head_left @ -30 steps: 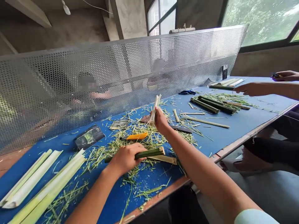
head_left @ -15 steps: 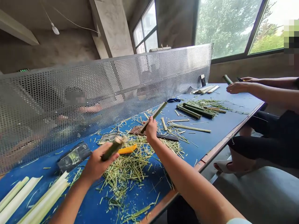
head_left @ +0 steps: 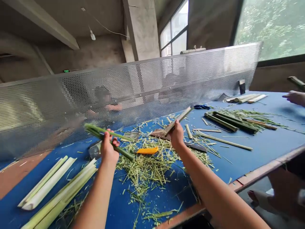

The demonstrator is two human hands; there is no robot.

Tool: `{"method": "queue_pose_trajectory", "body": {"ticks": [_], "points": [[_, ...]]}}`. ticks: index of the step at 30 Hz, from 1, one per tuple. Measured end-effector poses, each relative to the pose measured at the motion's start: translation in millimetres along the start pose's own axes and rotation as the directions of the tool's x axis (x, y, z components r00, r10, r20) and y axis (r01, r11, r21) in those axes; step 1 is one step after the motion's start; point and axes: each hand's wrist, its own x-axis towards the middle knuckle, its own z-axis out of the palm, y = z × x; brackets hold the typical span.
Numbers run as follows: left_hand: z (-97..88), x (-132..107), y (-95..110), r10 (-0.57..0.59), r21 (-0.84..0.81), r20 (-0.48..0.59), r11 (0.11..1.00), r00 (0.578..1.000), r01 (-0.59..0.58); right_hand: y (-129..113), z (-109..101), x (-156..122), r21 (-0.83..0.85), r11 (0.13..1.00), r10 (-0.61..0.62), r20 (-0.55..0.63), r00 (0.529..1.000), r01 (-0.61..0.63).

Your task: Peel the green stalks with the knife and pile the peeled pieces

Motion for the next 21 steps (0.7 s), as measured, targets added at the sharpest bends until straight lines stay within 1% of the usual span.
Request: {"method": "queue_pose_trajectory", "body": {"ticks": [2,3,5,7,8,9,10,13,16,17,19,21], "points": [[-4.0,-5.8,-5.2,-0.08,0.085,-0.015,0.993,0.997,0.081,-2.3,10.6,-15.7,-0.041,0.999,-0.021,0.166,0.986,0.029],[-4.7,-9.9,-8.4,-0.09,0.119,-0.019,0.989,0.996,0.092,-2.7,17.5,-26.0,-0.065,0.997,-0.027,0.244,0.969,0.044],[-4.0,-18.9,-15.9,-0.112,0.171,0.045,0.98,0.993,0.103,-1.4,32.4,-50.0,-0.143,0.986,-0.017,0.429,0.903,0.087],[-2.3,-27.4,-24.3,-0.106,0.223,0.107,0.971,0.989,0.08,3.4,46.0,-74.6,-0.211,0.97,0.018,0.558,0.83,0.121],[-1.7,-30.9,-28.4,-0.091,0.246,0.137,0.968,0.986,0.055,6.9,51.3,-85.1,-0.239,0.963,0.045,0.601,0.798,0.126],[-1.4,-33.8,-32.2,-0.068,0.261,0.159,0.965,0.985,0.025,10.8,55.3,-93.7,-0.26,0.958,0.071,0.63,0.774,0.123],[-1.4,-36.2,-35.6,-0.044,0.264,0.177,0.964,0.983,-0.004,14.7,58.1,-100.1,-0.276,0.954,0.091,0.646,0.758,0.12],[-1.3,-41.2,-42.5,-0.004,0.212,0.205,0.976,0.979,-0.04,23.3,59.5,-107.6,-0.322,0.934,0.103,0.654,0.75,0.153],[2.4,-45.8,-44.6,0.009,0.217,0.225,0.974,0.974,-0.059,25.3,55.1,-107.7,-0.366,0.898,0.068,0.665,0.744,0.246],[4.6,-47.0,-44.5,0.028,0.252,0.234,0.964,0.972,-0.089,24.9,53.7,-108.0,-0.373,0.883,0.051,0.682,0.73,0.286],[9.5,-48.3,-43.3,0.079,0.336,0.276,0.926,0.958,-0.173,23.1,52.5,-109.2,-0.383,0.849,0.033,0.725,0.688,0.363],[13.8,-48.4,-41.4,0.129,0.404,0.375,0.869,0.918,-0.287,18.2,53.8,-110.0,-0.392,0.82,0.02,0.748,0.664,0.417]]}}
